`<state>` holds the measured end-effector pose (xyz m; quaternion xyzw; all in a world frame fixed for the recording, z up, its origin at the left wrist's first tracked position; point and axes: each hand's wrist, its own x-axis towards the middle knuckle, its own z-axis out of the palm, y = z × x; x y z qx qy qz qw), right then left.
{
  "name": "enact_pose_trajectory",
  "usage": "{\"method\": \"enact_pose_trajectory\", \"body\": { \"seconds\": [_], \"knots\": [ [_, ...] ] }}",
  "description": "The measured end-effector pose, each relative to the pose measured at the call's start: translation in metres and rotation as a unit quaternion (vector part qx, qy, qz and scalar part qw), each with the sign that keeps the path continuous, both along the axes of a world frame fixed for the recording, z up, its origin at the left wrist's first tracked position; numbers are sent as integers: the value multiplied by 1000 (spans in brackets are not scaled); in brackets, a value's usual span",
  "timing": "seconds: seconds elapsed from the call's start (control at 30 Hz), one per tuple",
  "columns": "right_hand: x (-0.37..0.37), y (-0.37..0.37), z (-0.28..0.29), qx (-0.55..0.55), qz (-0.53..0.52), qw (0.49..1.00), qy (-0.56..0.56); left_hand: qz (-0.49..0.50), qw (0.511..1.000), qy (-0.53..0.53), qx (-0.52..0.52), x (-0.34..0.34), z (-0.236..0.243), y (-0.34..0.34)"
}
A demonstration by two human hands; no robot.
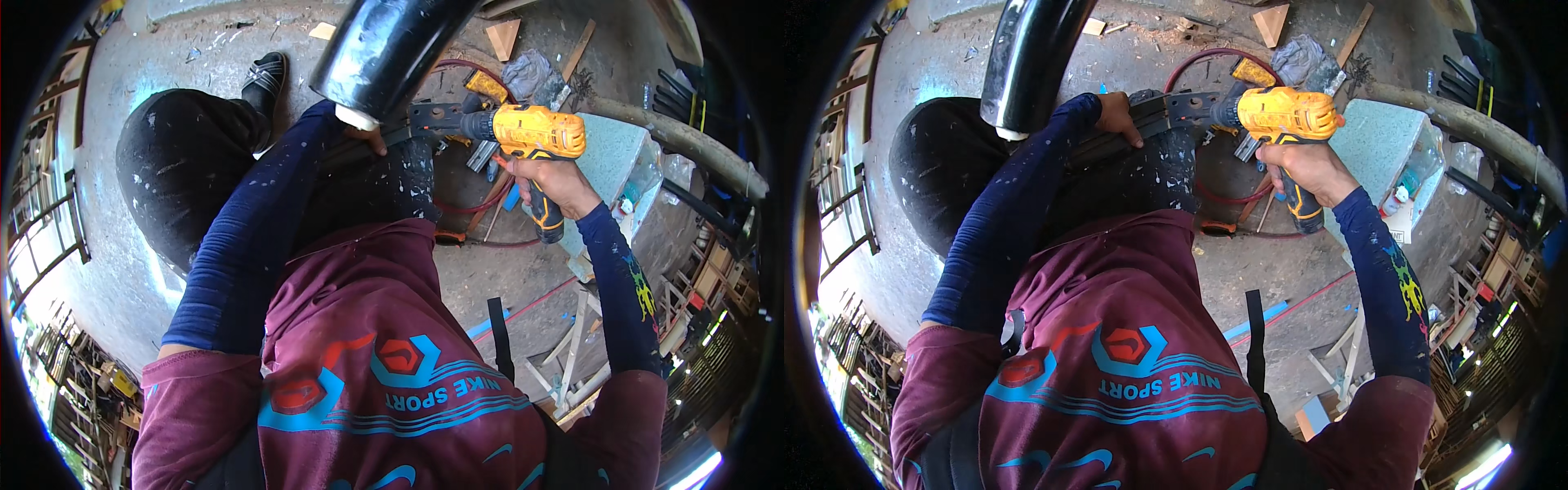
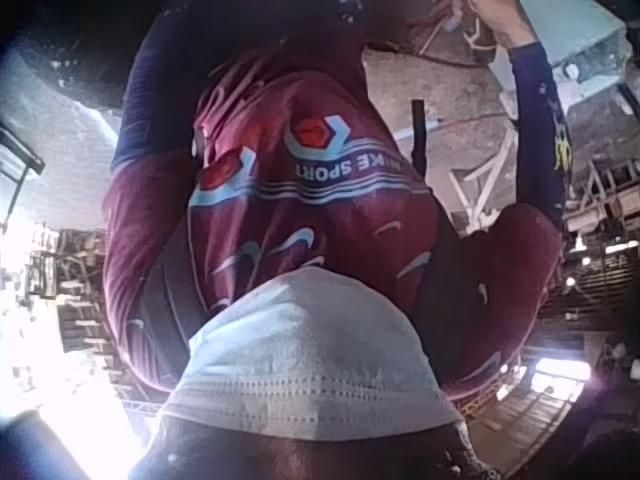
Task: Repairing a wooden chair by applying glue, hammering nails, and drilling holes into components.
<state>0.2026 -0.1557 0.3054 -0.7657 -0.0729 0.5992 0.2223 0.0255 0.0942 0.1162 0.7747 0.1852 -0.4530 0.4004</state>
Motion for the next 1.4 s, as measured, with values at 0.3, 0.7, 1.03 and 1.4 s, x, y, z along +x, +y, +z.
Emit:
{"method": "enact_pose_trajectory", "body": {
  "seconds": [0.3, 0.7, 1.03, 1.4],
  "knots": [
    [0, 9, 2, -4, 42, 999, -30, 53, 998, -41, 17, -4, -6, -5],
    [-3, 15, 3, 14, 57, 998, -24, 50, 997, 4, -52, 1, -37, -10],
    [5, 23, 4, -36, 46, 998, -12, 66, 992, 18, -102, 1, -42, -10],
    [2, 7, 1, 27, 57, 998, -9, 23, 997, -7, -75, 2, -41, -10]
  ]
}}
